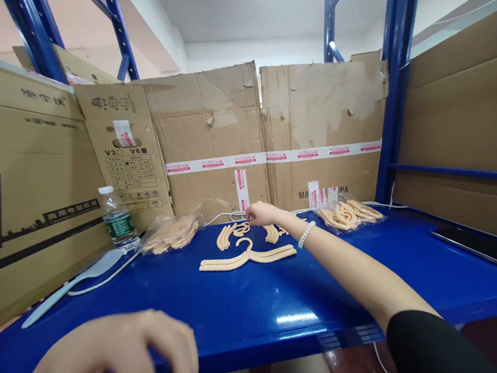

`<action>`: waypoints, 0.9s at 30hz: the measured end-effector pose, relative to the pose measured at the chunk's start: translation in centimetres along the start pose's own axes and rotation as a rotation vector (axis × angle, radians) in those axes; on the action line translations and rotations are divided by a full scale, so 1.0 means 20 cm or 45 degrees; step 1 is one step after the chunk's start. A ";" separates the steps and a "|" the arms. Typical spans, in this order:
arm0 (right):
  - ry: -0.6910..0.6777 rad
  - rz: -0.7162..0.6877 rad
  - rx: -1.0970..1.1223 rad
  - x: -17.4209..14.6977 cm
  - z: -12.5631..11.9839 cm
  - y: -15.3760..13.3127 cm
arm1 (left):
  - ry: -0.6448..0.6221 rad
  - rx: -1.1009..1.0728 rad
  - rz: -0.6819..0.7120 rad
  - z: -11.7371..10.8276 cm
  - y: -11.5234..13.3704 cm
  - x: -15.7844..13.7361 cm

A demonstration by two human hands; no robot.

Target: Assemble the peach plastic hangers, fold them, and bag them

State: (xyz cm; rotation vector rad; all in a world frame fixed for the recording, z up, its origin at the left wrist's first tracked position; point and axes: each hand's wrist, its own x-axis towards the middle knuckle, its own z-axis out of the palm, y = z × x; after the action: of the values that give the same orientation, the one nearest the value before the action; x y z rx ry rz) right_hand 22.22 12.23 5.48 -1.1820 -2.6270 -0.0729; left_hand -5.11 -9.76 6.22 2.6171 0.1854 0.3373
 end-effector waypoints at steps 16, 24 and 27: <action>-0.159 0.040 0.080 0.17 0.15 -0.06 | 0.365 0.811 -0.640 -0.20 -0.92 0.11; -0.065 0.131 0.103 0.15 0.22 -0.12 | 0.322 0.794 -0.542 -0.15 -0.99 0.06; -0.061 0.134 0.098 0.16 0.23 -0.14 | 0.332 0.769 -0.517 -0.14 -0.99 0.08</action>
State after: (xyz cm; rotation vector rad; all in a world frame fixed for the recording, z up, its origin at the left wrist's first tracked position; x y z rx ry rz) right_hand 17.20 13.37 1.94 -1.3084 -2.5773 0.0763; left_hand -5.75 8.96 -0.70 3.0016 1.0322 0.5407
